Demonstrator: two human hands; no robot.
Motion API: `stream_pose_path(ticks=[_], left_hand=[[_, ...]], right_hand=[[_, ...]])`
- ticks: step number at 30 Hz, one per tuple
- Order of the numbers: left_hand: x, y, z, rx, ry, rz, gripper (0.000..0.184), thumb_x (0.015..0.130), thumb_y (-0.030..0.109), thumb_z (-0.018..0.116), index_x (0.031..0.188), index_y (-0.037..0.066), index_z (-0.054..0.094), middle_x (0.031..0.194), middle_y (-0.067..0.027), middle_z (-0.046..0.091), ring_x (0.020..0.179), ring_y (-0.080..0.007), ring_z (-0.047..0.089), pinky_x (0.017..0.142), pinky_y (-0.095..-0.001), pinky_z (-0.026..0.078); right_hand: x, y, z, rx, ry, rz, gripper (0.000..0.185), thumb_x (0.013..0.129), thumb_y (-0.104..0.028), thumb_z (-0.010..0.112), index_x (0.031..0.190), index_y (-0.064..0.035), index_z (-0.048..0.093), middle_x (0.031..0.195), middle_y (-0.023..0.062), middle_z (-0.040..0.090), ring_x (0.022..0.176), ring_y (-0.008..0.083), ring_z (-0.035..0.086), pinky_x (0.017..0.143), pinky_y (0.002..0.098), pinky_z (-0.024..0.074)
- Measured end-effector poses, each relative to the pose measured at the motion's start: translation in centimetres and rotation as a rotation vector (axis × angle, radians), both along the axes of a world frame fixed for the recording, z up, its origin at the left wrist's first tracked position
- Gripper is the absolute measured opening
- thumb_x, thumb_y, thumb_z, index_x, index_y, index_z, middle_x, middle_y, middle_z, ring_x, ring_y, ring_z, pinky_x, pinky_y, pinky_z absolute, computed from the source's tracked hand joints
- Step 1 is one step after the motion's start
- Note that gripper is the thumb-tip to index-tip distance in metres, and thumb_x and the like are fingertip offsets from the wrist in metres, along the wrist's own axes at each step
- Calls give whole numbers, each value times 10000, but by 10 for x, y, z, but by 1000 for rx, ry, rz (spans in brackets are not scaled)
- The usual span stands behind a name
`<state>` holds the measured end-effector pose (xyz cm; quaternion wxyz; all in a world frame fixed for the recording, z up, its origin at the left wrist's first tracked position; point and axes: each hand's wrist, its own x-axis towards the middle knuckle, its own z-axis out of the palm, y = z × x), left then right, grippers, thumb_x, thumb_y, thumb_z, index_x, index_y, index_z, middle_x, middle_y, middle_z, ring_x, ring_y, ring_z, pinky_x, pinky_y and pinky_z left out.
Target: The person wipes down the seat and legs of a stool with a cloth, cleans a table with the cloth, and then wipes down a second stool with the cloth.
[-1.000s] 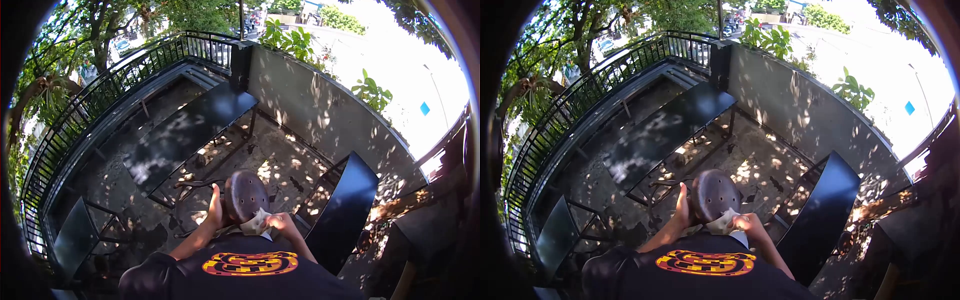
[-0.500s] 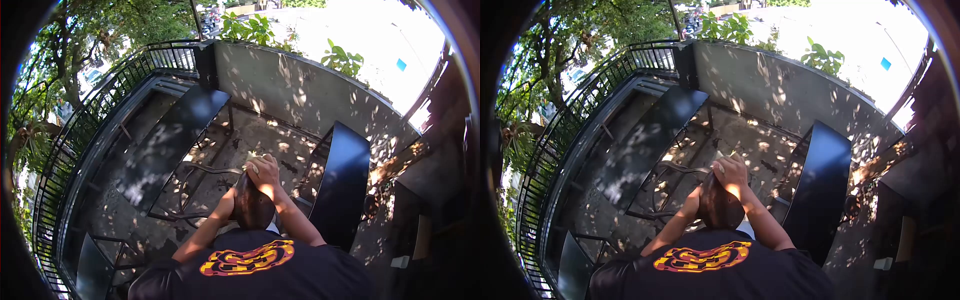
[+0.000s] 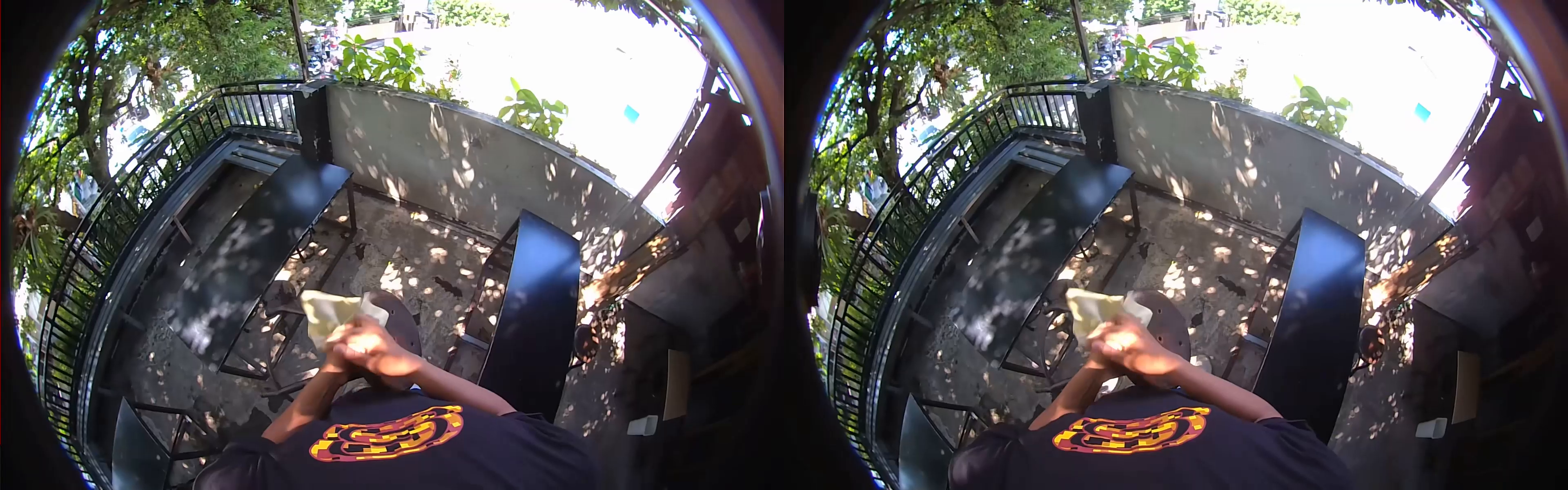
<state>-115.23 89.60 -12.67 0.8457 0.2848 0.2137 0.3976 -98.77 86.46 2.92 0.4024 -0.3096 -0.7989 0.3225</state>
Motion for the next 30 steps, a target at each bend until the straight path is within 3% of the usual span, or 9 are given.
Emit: stream_pose_path(ticks=[1,4,6,10,14,17,19,22,30], left_hand=[[7,-14,-6,97,308,52,365,1000,288,606,1294,73,581,1244,-118,637,1046,-215,674,881,-362,575],[-21,10,-89,-56,-116,-20,342,1003,261,612,1277,58,593,1195,-114,658,1039,-220,679,894,-377,570],[-1,-13,84,-258,213,230,450,1074,378,399,1300,56,616,1249,-123,680,1078,-269,679,1009,-431,525],[2,-24,113,-313,152,235,508,1077,411,313,1311,58,595,1221,-158,679,1098,-308,673,1009,-499,524],[0,-10,87,-304,179,150,499,1078,425,305,1307,81,586,1212,-165,673,1103,-312,666,1016,-521,520],[5,-4,71,-329,201,92,506,1097,431,310,1279,67,610,1189,-112,692,1083,-250,670,1013,-439,513],[9,-6,80,-282,230,94,472,1101,406,348,1244,62,638,1155,-76,703,1050,-207,668,988,-384,513],[20,-6,86,-222,237,109,454,1097,395,360,1244,69,639,1149,-73,699,1059,-203,661,977,-372,518],[15,-4,62,-280,145,77,521,1073,419,312,1322,57,593,1236,-132,676,1119,-269,658,1015,-418,514]], right_hand=[[0,-8,2,-2,-8,45,300,1045,-306,574,1148,-99,766,1235,81,694,1085,274,583,1018,380,436],[15,-33,12,-181,-21,186,314,1037,-328,601,1170,-91,758,1157,108,690,1072,251,588,996,370,450],[46,-46,-22,-544,-28,297,328,1039,-304,610,1241,-75,728,1196,57,713,1076,199,592,1012,343,451],[85,-78,-79,-1069,330,-58,310,998,-279,667,1064,6,769,1009,18,743,932,76,611,916,276,478],[128,-45,-172,-769,-301,-663,410,919,-428,699,934,-23,764,885,122,771,865,251,732,771,354,537],[131,-9,-161,-610,91,-957,443,929,-420,678,1129,-32,754,973,162,770,917,314,729,854,373,539],[89,-8,-55,-434,444,-795,323,1025,-238,572,1243,-49,719,1162,95,740,1006,173,672,863,305,508],[57,-14,9,-2,57,-514,506,1036,-319,564,1464,-50,550,1488,154,553,1286,297,521,1097,428,376],[57,-34,-81,54,-456,-319,635,1041,-446,532,1521,-40,441,1556,186,444,1382,373,443,1161,474,315]])
